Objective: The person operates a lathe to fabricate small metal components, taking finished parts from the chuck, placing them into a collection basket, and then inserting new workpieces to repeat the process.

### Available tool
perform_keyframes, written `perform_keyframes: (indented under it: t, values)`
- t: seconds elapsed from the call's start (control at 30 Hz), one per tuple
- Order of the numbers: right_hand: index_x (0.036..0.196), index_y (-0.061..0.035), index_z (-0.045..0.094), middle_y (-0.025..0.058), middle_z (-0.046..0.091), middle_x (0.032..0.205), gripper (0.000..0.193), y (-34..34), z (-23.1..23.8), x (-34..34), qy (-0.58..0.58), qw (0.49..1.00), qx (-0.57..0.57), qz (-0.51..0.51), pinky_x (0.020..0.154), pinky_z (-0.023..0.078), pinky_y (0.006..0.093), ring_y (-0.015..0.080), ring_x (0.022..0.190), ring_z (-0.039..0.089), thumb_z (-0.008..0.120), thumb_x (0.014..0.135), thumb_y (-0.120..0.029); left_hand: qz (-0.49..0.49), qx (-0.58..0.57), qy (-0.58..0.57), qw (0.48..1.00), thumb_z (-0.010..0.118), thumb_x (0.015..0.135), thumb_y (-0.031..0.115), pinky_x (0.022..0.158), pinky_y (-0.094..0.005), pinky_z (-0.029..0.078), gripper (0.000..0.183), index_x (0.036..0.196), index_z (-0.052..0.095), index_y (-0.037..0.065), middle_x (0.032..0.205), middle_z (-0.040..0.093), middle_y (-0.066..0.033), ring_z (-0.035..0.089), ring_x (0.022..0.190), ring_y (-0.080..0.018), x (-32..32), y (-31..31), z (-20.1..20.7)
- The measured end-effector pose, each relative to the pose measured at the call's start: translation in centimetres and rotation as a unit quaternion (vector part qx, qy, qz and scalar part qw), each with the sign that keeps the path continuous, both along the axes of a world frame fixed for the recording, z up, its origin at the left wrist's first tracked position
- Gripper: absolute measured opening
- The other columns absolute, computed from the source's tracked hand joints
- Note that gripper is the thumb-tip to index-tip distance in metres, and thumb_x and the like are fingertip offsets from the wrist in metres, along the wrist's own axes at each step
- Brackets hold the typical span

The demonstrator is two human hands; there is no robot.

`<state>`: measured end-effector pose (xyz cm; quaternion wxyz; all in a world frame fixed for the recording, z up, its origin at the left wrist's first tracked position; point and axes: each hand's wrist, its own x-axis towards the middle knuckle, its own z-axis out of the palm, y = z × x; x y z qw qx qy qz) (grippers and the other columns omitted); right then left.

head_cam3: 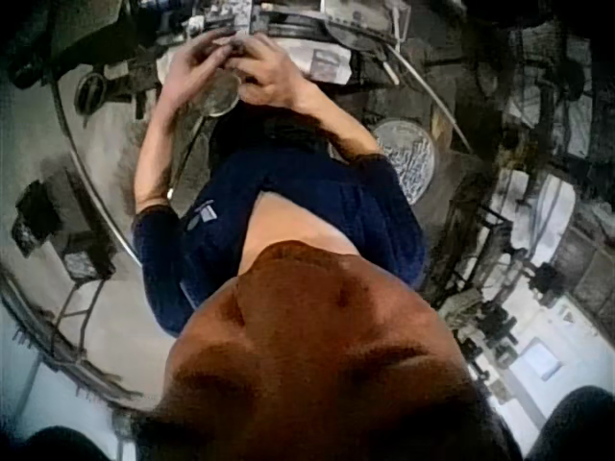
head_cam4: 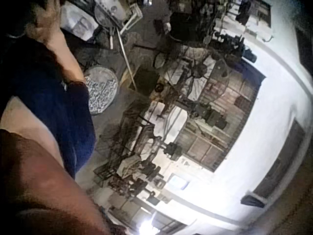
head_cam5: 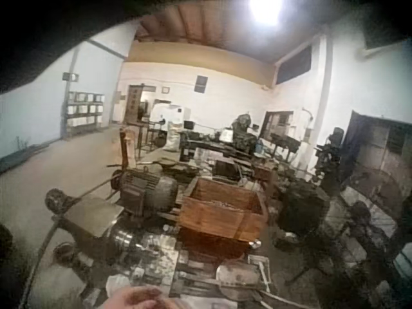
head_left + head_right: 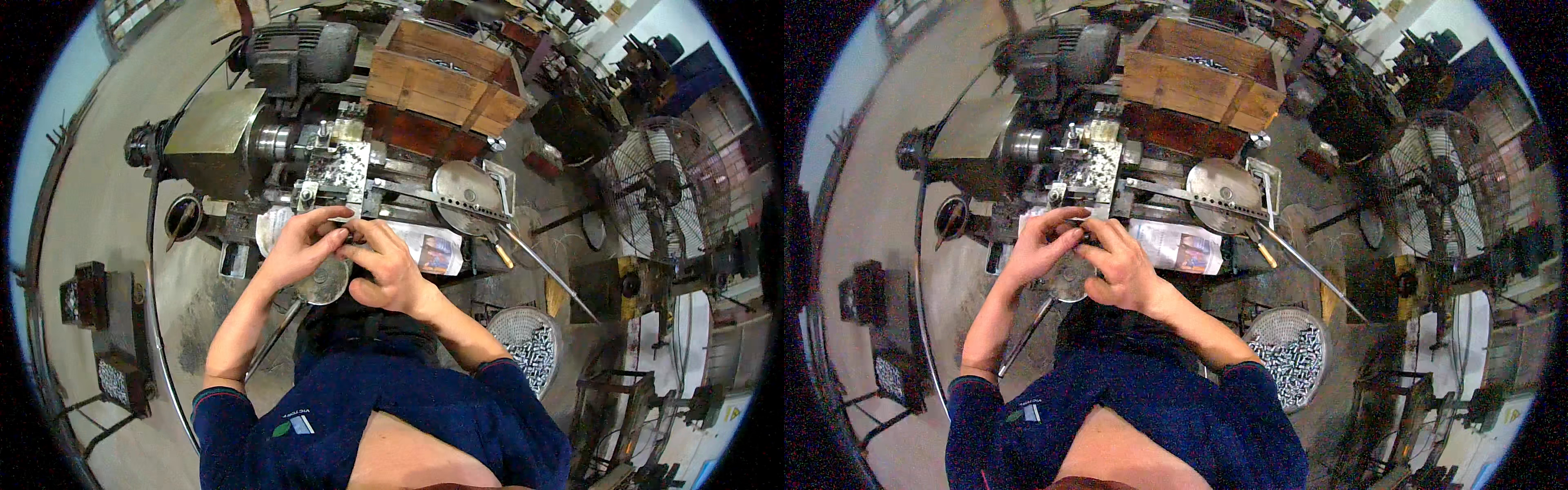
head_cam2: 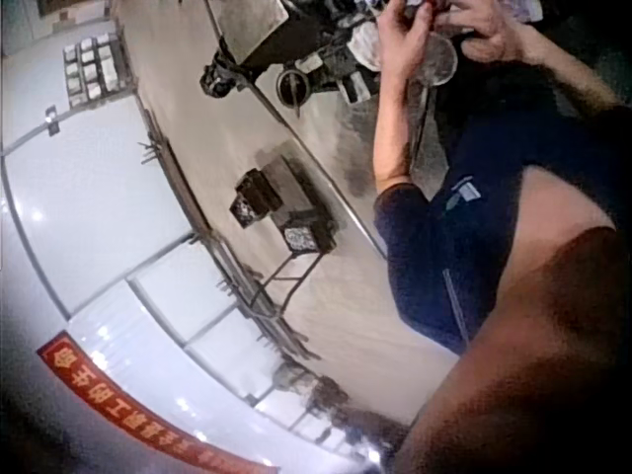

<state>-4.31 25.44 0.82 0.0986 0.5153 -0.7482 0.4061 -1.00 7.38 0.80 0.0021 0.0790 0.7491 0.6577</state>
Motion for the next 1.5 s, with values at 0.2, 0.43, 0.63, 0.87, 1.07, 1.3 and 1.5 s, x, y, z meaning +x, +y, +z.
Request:
perform_keyframes:
  t: [0.2, 0.43, 0.63, 0.87, 1.07, 1.3, 1.5]
  values:
    - [0.088, -0.0058, 0.064, 0.0124, 0.056, 0.099, 0.034, -1.4, -0.7, -1.3, 0.008, 0.995, 0.059, 0.078, 0.073, 0.046, 0.0381, 0.0304, 0.085, 0.053, 0.059, 0.056, -0.015, -0.040, -0.074, 0.015, 0.996, 0.055, 0.083, 0.007, 0.062, -0.0250, 0.045, 0.042, 0.123, 0.045, -0.001, 0.071, 0.060, -0.0050, 0.055, 0.066, -0.0090, 1.1, -2.4, -0.1]
    - [0.087, -0.0062, 0.063, 0.0091, 0.055, 0.090, 0.034, -3.9, 1.0, -2.9, 0.062, 0.972, 0.140, 0.176, 0.071, 0.046, 0.0373, 0.0293, 0.084, 0.052, 0.061, 0.055, -0.016, -0.068, -0.063, 0.007, 0.996, 0.058, 0.080, 0.006, 0.064, -0.0267, 0.046, 0.049, 0.127, 0.042, 0.001, 0.071, 0.060, -0.0060, 0.056, 0.067, -0.0108, 1.5, -4.8, 0.9]
    - [0.079, -0.0038, 0.065, 0.0112, 0.057, 0.085, 0.029, -8.0, 2.4, -6.4, 0.099, 0.960, 0.219, 0.147, 0.072, 0.047, 0.0380, 0.0299, 0.082, 0.054, 0.063, 0.055, -0.019, 0.050, -0.091, -0.041, 0.994, 0.059, 0.078, 0.009, 0.067, -0.0272, 0.049, 0.053, 0.128, 0.041, 0.004, 0.078, 0.062, -0.0062, 0.059, 0.073, -0.0120, 3.6, -10.7, 1.3]
    - [0.060, -0.0053, 0.065, 0.0093, 0.062, 0.068, 0.018, -16.0, -1.2, -14.7, 0.264, 0.906, 0.328, -0.047, 0.074, 0.046, 0.0338, 0.0273, 0.080, 0.056, 0.063, 0.048, -0.019, 0.362, -0.594, -0.106, 0.711, 0.058, 0.079, 0.016, 0.062, -0.0410, 0.045, 0.043, 0.120, 0.050, 0.006, 0.070, 0.059, -0.0155, 0.058, 0.069, -0.0321, 16.2, -23.8, -1.2]
    - [0.067, -0.0062, 0.067, 0.0132, 0.064, 0.076, 0.020, -17.3, -2.1, -15.6, 0.183, 0.909, 0.366, -0.079, 0.084, 0.043, 0.0348, 0.0290, 0.086, 0.058, 0.065, 0.055, -0.022, 0.395, -0.380, -0.243, 0.800, 0.059, 0.081, 0.022, 0.058, -0.0365, 0.045, 0.044, 0.118, 0.050, 0.000, 0.065, 0.058, -0.0160, 0.059, 0.060, -0.0285, 22.9, -24.8, -7.0]
    - [0.072, -0.0006, 0.066, 0.0173, 0.064, 0.079, 0.024, -18.1, -2.8, -15.8, 0.083, 0.926, 0.358, -0.091, 0.076, 0.050, 0.0383, 0.0333, 0.082, 0.061, 0.065, 0.056, -0.018, 0.470, -0.443, -0.193, 0.739, 0.064, 0.077, 0.022, 0.059, -0.0395, 0.045, 0.047, 0.110, 0.051, -0.008, 0.067, 0.057, -0.0218, 0.059, 0.064, -0.0347, 22.1, -23.2, -10.3]
    - [0.071, -0.0021, 0.066, 0.0195, 0.063, 0.078, 0.021, -18.5, -1.9, -15.9, 0.044, 0.917, 0.385, -0.093, 0.073, 0.052, 0.0381, 0.0327, 0.078, 0.063, 0.063, 0.059, -0.019, 0.450, -0.564, -0.154, 0.675, 0.062, 0.075, 0.019, 0.063, -0.0429, 0.047, 0.041, 0.106, 0.053, -0.006, 0.072, 0.059, -0.0236, 0.059, 0.071, -0.0382, 23.4, -25.1, -12.2]
